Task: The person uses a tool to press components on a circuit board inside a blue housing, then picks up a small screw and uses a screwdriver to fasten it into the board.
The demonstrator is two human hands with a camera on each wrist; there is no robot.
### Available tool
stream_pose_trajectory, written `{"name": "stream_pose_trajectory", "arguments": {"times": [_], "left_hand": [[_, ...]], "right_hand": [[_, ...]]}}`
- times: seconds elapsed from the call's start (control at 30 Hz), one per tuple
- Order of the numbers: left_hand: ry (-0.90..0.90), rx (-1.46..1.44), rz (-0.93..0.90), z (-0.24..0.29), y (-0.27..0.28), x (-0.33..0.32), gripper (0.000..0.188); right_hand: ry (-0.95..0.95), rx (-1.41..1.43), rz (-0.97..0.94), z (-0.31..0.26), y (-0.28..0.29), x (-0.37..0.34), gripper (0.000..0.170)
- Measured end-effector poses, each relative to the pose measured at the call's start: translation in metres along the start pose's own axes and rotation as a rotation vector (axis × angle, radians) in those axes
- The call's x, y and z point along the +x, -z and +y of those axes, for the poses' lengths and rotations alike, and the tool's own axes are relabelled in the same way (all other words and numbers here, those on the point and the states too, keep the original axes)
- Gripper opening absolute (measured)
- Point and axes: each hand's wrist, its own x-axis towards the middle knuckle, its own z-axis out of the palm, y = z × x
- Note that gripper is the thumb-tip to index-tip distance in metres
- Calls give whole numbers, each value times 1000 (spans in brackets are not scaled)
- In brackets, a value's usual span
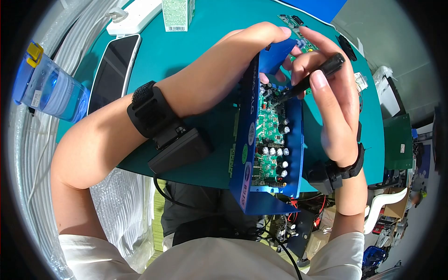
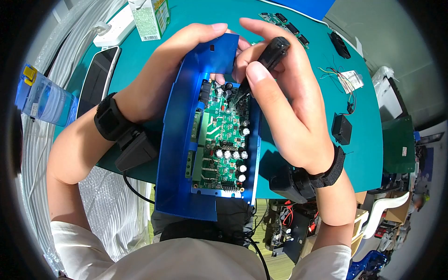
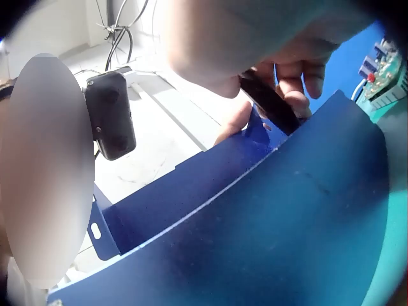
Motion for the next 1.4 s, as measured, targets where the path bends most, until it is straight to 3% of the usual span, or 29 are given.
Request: {"name": "stream_pose_trajectory", "arguments": {"times": [0.23, 0.37, 0.53, 0.7, 0.87, 1.03, 1.1, 1.17, 1.33, 1.4], "left_hand": [[31, -40, 0, -2, 0, 2, 41], [78, -12, 12, 7, -2, -3, 32], [40, -63, 44, 3, -3, -2, 35], [50, -47, -13, 4, -1, -1, 40], [82, -109, -18, 3, -4, 1, 38], [66, -107, -41, 2, -4, 3, 37], [70, -113, -40, 2, -4, 2, 37], [48, -91, -49, 2, -3, 2, 35], [40, -76, -54, 1, -1, 2, 35], [45, -73, -66, 1, -1, 2, 35]], "right_hand": [[-26, -43, -38, 4, -1, -1, 48], [26, -77, -46, 11, 0, -2, 50], [85, -89, -108, 12, 4, -1, 52], [28, 34, 6, 5, -1, -2, 52], [186, -34, 110, 4, 9, -3, 46], [433, 25, 202, 5, 17, 2, 21], [378, -343, 203, -1, 22, 0, 13], [409, -575, 40, -12, 16, 4, 4], [-39, -657, -203, -13, 7, -2, 12], [-77, -673, -187, -12, 3, -3, 12]]}}
